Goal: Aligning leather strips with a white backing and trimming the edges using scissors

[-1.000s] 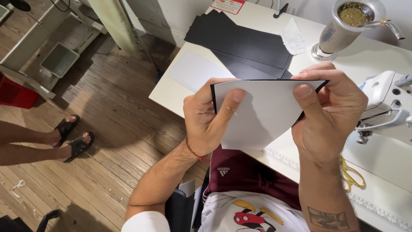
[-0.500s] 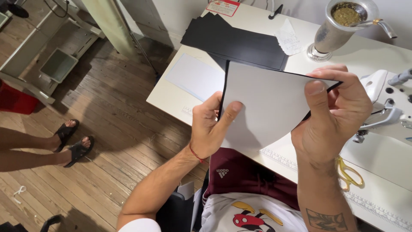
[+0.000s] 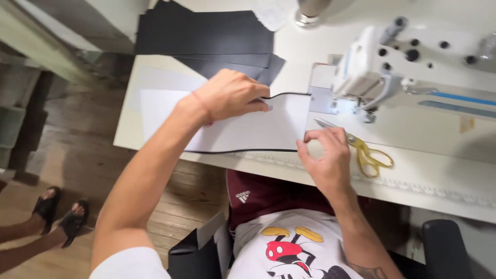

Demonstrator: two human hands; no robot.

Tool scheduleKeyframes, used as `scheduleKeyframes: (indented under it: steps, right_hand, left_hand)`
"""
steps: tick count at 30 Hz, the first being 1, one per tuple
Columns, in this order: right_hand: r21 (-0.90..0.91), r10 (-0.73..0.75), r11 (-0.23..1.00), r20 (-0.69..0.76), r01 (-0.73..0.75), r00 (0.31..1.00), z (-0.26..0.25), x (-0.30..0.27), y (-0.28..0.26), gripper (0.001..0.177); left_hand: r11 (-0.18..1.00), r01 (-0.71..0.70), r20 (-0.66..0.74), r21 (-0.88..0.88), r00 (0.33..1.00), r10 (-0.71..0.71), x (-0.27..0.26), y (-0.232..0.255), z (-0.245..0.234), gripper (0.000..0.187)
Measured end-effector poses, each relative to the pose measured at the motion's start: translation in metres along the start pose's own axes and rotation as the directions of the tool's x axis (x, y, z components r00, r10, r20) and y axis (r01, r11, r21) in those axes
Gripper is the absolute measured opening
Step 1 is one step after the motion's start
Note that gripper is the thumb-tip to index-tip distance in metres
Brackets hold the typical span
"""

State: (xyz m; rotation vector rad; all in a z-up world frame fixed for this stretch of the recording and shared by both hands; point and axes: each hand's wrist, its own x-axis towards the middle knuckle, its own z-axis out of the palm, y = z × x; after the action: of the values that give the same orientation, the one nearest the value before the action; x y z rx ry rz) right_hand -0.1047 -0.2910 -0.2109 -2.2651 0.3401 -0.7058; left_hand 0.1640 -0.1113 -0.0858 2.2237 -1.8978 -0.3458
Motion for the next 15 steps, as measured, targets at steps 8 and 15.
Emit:
scheduleKeyframes:
  steps: [8, 15]
  right_hand:
    - [-0.287, -0.045, 0.955, 0.095, 0.071, 0.994, -0.022, -0.013, 0.039, 0.022]
    - [-0.367, 0.058, 0.93, 0.044, -0.037, 0.997, -0.075, -0.018, 0.071, 0.051]
  left_hand:
    - [0.997, 0.025, 0.16, -0.07, 0.987, -0.014, 0.085, -0.039, 0.117, 0.042]
    - [0.995, 0.024, 0.19, -0.095, 0.982, -0.006, 0.087, -0.028, 0.116, 0.038]
